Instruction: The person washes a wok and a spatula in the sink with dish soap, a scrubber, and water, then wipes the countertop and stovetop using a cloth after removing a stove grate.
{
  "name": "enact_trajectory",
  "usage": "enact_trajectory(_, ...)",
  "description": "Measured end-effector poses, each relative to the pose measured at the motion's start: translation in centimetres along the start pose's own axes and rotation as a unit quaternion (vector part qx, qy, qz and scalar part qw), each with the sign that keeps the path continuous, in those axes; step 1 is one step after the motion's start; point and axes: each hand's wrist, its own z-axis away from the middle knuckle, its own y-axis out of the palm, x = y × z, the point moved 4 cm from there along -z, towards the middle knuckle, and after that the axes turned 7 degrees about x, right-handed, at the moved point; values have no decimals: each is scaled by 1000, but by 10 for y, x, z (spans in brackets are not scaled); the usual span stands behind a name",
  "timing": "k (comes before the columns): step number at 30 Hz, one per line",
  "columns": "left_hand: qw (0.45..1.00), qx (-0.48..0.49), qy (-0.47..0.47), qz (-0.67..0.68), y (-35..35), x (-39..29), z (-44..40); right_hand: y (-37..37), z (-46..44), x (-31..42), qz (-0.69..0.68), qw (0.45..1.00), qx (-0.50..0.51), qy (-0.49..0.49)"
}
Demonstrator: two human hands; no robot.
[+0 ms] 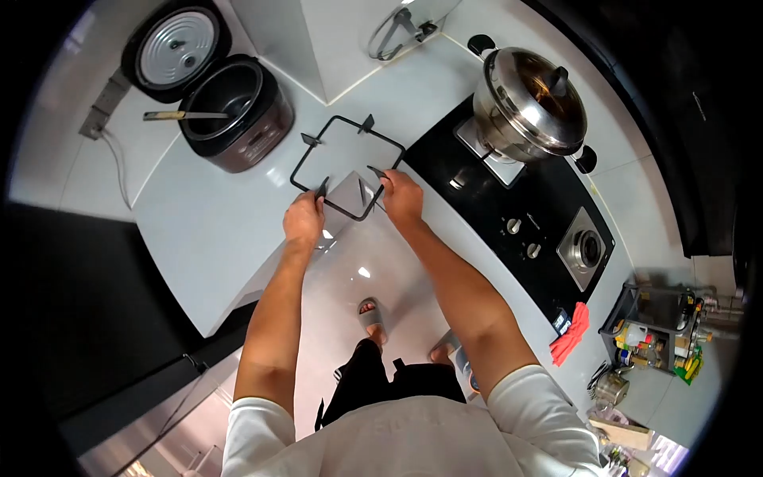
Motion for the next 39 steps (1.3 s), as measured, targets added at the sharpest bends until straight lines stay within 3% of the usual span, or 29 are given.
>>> enact_trajectory(4,1000,11,-4,-10,5,0,-20,17,-9,-14,-39,999,-8,-22)
enact_trajectory(5,998,-34,52,4,7,-3,-20,29,-6,-27,-47,999,3,18)
enact_trajectory(7,999,-39,36,2,14,-6,-24,3,0,-19,-68,995,65,35)
enact_trajectory(8,999,-44,29,7,13,-10,-21,-1,11,-25,-65,998,3,4)
enact_trajectory(10,998,-36,54,11,23,-12,-14,-46,26,-17,-119,992,9,37)
enact_trajectory(12,992,-122,-25,-30,14,-33,5,-85,47,-27,-139,990,-14,34)
enact_trajectory(15,989,-122,82,-29,30,-100,34,-148,84,-60,-87,994,-64,29)
enact_trajectory(17,966,-134,219,-23,60,-172,63,-193,112,-88,-76,990,-107,47)
enact_trajectory(19,969,-16,246,3,92,-251,99,-244,141,-116,-54,982,-169,66)
enact_trajectory(21,932,-34,354,71,125,-323,137,-298,173,-144,-5,976,-207,65)
enact_trajectory(24,904,10,416,101,163,-417,198,-383,228,-191,91,956,-257,109)
enact_trajectory(26,887,46,444,117,196,-457,230,-434,276,-234,184,929,-290,138)
enact_trajectory(29,883,68,451,111,232,-496,271,-488,346,-280,199,909,-299,210)
enact_trajectory(31,885,88,444,108,254,-512,286,-502,386,-300,313,862,-255,307)
enact_trajectory(36,896,95,426,79,280,-548,298,-504,428,-371,231,919,-209,242)
enact_trajectory(39,900,76,424,69,277,-564,289,-513,405,-395,153,918,-264,254)
